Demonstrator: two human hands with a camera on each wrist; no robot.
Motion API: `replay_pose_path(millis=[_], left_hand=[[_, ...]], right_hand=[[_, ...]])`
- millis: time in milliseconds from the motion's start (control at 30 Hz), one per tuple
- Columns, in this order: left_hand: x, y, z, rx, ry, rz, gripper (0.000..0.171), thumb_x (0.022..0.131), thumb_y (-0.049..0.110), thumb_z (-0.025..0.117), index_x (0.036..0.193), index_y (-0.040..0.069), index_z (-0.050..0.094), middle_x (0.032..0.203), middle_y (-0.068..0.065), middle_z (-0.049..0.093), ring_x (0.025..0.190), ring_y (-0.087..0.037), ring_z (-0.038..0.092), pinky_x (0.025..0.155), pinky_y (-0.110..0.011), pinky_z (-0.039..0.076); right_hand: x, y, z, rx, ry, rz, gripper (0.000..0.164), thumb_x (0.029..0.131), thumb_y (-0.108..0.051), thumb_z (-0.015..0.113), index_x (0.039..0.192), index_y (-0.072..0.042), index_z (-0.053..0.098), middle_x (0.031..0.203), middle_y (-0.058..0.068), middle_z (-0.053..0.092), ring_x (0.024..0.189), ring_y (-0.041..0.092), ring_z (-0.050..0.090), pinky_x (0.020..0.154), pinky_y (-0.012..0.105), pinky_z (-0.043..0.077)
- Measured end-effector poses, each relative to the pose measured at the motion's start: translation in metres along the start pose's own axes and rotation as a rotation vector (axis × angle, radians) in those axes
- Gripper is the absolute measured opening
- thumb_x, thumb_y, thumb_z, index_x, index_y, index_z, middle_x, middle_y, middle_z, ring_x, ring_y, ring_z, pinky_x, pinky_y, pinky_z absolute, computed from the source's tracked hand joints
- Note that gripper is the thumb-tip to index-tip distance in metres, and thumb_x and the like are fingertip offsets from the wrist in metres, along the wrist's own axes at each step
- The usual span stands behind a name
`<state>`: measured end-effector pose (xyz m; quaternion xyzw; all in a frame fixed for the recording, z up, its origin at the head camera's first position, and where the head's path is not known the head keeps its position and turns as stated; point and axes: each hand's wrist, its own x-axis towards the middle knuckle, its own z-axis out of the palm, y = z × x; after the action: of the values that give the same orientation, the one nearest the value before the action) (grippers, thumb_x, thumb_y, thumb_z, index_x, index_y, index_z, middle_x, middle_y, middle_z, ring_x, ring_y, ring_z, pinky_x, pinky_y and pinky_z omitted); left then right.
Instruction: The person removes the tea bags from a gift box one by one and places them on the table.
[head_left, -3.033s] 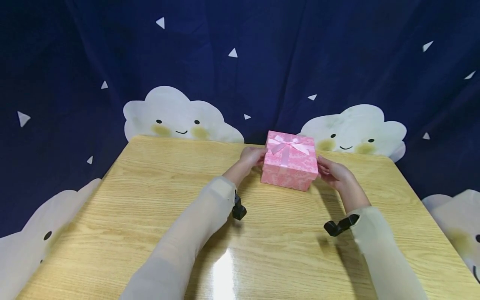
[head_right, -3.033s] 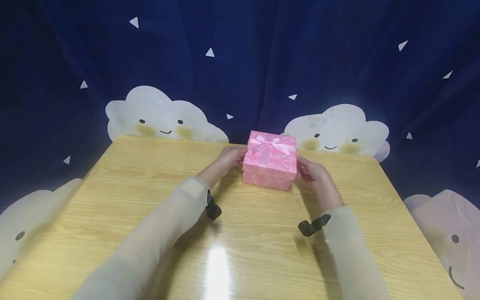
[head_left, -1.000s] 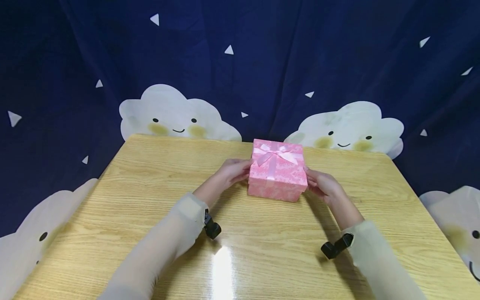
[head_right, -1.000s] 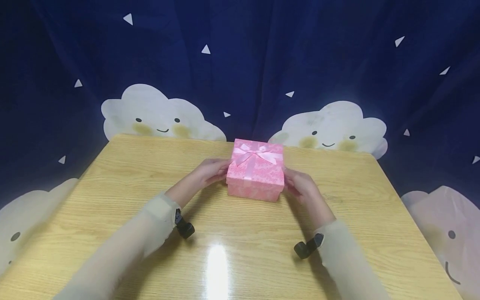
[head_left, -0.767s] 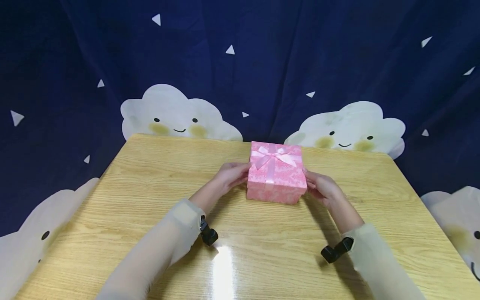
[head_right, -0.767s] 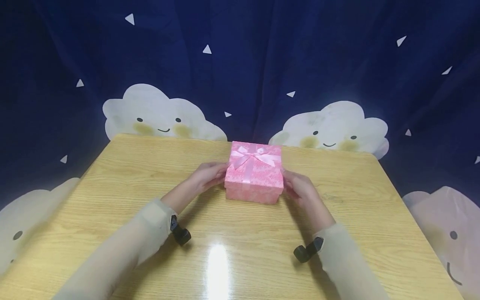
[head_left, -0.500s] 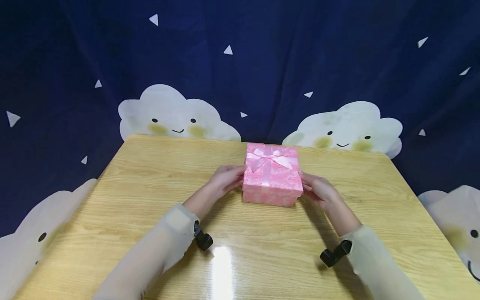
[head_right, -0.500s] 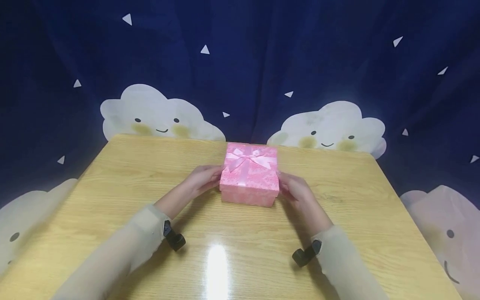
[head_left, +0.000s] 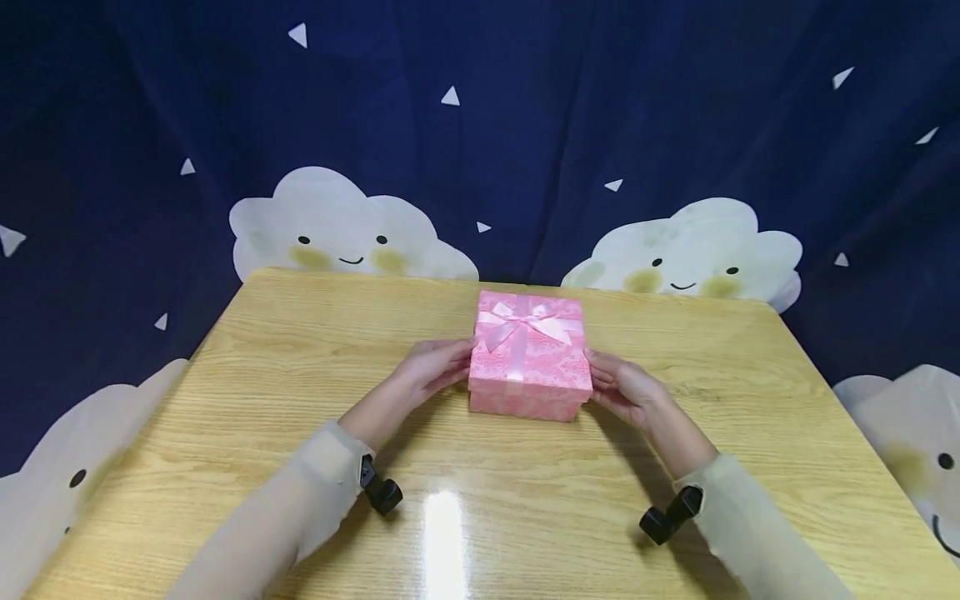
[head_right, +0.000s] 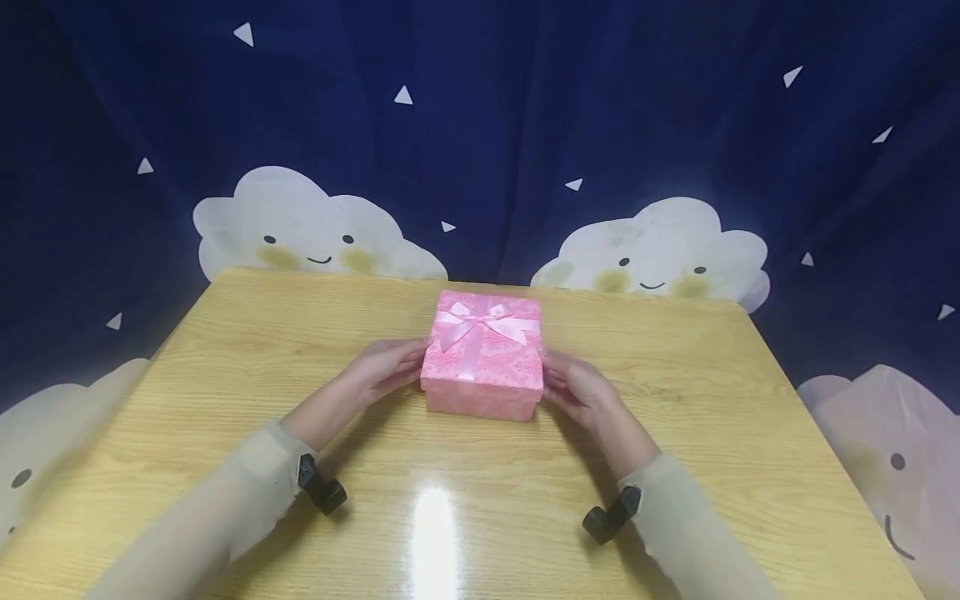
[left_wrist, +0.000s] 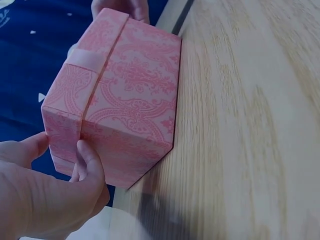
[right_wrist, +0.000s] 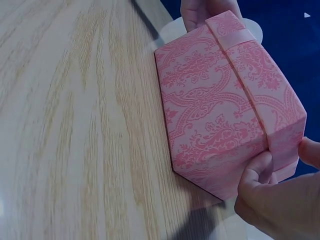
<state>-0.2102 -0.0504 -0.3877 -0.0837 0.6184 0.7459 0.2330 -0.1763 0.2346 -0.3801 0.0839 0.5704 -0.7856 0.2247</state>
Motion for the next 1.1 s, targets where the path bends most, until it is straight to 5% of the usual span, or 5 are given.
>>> replay_pose_path(millis=[267,700,1100], left_hand=[[-0.008,0.0,-0.016,0.034,-0.044,-0.023,0.046,0.097,0.018,0.057,0.134,-0.008,0.048,0.124,-0.016,0.062,0.092,-0.007,0.064,0.088,-0.02,0.056],[-0.022,-0.004,-0.039,0.007,-0.081,-0.039,0.049,0.097,0.016,0.056,0.136,-0.011,0.043,0.102,-0.003,0.063,0.09,-0.006,0.063,0.086,-0.018,0.056],[-0.032,-0.006,-0.055,0.035,-0.06,-0.035,0.053,0.096,0.018,0.058,0.137,-0.011,0.041,0.096,0.0,0.064,0.087,-0.005,0.064,0.083,-0.018,0.057]], right_hand=[[0.001,0.003,0.006,0.042,-0.053,0.037,0.008,0.099,-0.017,0.051,0.097,-0.012,0.057,0.087,-0.004,0.073,0.088,0.005,0.067,0.08,0.021,0.056],[0.007,0.008,0.012,0.161,-0.131,0.123,0.017,0.099,-0.015,0.052,0.092,-0.01,0.066,0.082,-0.001,0.074,0.091,0.011,0.067,0.083,0.027,0.058],[0.008,0.015,0.026,0.121,-0.14,0.13,0.016,0.098,-0.015,0.054,0.091,-0.013,0.068,0.088,-0.001,0.074,0.091,0.013,0.067,0.083,0.026,0.058]])
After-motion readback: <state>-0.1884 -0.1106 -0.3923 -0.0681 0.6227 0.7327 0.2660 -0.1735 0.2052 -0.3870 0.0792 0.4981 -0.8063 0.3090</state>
